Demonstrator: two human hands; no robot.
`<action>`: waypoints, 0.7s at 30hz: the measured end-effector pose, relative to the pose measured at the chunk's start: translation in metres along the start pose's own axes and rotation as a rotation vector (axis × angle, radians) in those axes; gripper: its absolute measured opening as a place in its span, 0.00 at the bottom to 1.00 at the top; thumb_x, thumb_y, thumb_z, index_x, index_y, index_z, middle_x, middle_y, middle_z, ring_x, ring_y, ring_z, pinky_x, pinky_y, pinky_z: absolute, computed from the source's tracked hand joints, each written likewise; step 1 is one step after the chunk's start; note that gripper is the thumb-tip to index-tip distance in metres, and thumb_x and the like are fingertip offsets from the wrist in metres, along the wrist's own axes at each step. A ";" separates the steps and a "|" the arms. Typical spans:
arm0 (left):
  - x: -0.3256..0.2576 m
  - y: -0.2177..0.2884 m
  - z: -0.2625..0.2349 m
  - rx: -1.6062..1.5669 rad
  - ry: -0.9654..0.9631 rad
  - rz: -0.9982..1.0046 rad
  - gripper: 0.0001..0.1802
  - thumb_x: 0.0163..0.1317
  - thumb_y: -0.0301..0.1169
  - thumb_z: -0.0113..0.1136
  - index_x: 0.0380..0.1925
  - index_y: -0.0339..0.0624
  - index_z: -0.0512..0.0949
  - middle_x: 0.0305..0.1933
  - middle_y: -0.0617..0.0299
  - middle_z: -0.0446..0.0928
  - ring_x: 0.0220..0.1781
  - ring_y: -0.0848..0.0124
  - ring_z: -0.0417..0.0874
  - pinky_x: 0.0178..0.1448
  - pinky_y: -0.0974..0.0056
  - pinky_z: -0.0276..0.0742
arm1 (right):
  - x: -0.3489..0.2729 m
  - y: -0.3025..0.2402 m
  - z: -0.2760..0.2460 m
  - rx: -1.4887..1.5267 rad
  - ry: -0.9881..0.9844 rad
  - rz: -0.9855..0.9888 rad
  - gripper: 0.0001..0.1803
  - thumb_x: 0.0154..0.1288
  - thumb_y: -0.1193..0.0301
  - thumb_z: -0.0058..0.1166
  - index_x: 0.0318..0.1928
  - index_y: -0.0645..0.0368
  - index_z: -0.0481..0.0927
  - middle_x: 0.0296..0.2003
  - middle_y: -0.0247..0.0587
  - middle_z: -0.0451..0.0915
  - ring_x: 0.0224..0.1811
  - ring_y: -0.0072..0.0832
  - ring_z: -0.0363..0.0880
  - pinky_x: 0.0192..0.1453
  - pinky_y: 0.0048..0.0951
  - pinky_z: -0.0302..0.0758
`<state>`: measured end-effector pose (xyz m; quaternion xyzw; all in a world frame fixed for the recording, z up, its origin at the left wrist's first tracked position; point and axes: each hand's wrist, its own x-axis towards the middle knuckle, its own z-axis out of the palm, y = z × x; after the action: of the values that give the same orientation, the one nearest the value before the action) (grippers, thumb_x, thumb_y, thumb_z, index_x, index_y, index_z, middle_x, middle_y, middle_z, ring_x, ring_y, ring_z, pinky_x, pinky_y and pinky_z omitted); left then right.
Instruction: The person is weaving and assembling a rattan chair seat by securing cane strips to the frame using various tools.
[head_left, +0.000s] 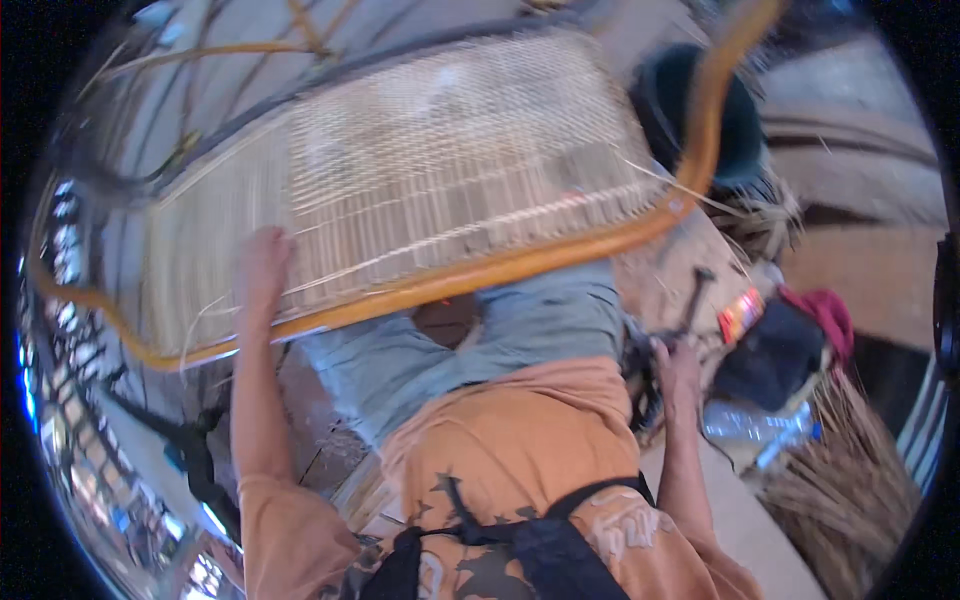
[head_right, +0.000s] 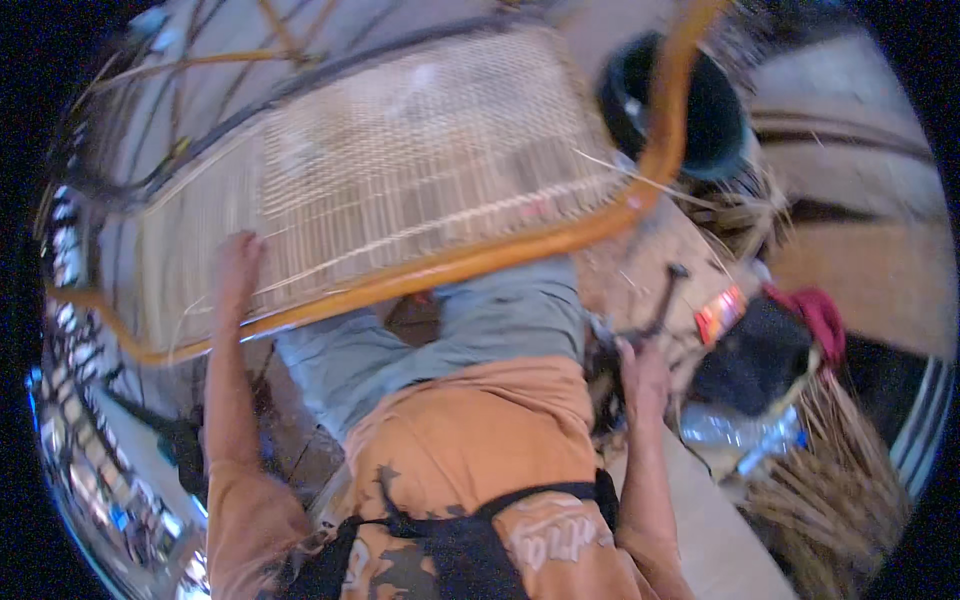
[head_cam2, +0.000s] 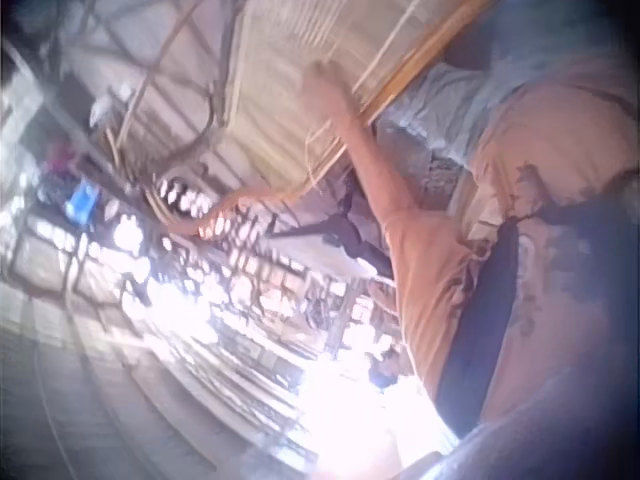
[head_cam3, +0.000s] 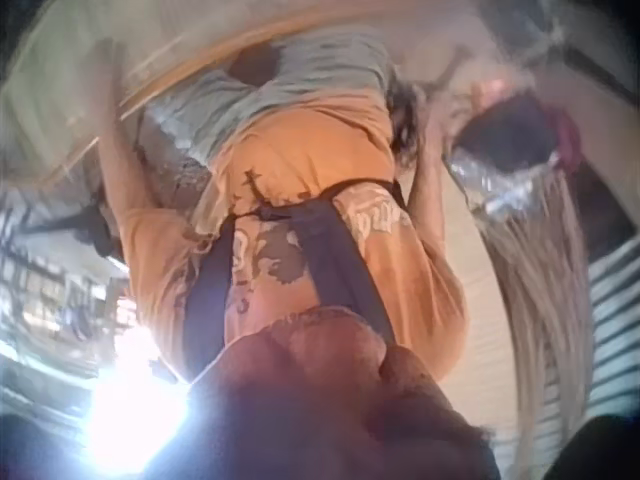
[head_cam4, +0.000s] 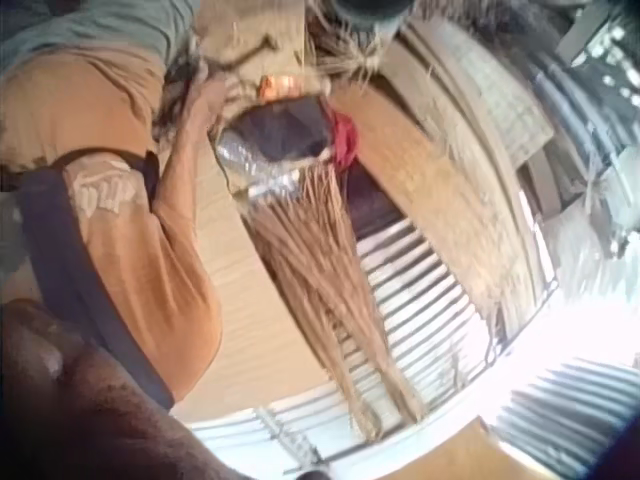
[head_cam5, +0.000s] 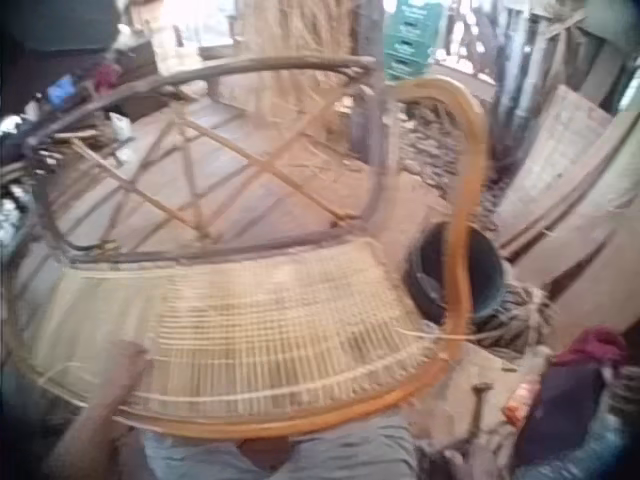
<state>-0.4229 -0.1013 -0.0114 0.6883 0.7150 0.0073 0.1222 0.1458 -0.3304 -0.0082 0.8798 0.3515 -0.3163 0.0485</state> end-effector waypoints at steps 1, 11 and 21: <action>0.002 0.002 0.014 -0.101 -0.028 -0.101 0.15 0.61 0.41 0.53 0.38 0.42 0.79 0.35 0.49 0.80 0.39 0.51 0.81 0.44 0.52 0.74 | -0.012 -0.016 0.000 -0.092 0.065 -0.005 0.24 0.63 0.57 0.53 0.47 0.67 0.75 0.44 0.62 0.78 0.49 0.54 0.76 0.52 0.45 0.71; 0.004 0.052 -0.008 -0.320 -0.154 -0.279 0.22 0.60 0.48 0.56 0.34 0.38 0.77 0.34 0.47 0.80 0.40 0.50 0.81 0.44 0.52 0.75 | 0.008 -0.038 -0.061 0.985 0.096 0.044 0.21 0.69 0.60 0.43 0.52 0.62 0.75 0.22 0.31 0.74 0.22 0.21 0.70 0.28 0.24 0.68; 0.008 0.044 0.019 -0.253 0.066 -0.273 0.21 0.61 0.48 0.56 0.27 0.38 0.74 0.21 0.51 0.77 0.26 0.56 0.81 0.33 0.54 0.73 | 0.056 -0.224 -0.129 0.029 -0.374 -0.508 0.18 0.62 0.69 0.54 0.52 0.61 0.74 0.23 0.37 0.74 0.24 0.21 0.72 0.30 0.25 0.71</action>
<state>-0.3760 -0.0941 -0.0235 0.5633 0.7989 0.1030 0.1840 0.0992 -0.0904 0.0923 0.6910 0.5406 -0.4794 0.0193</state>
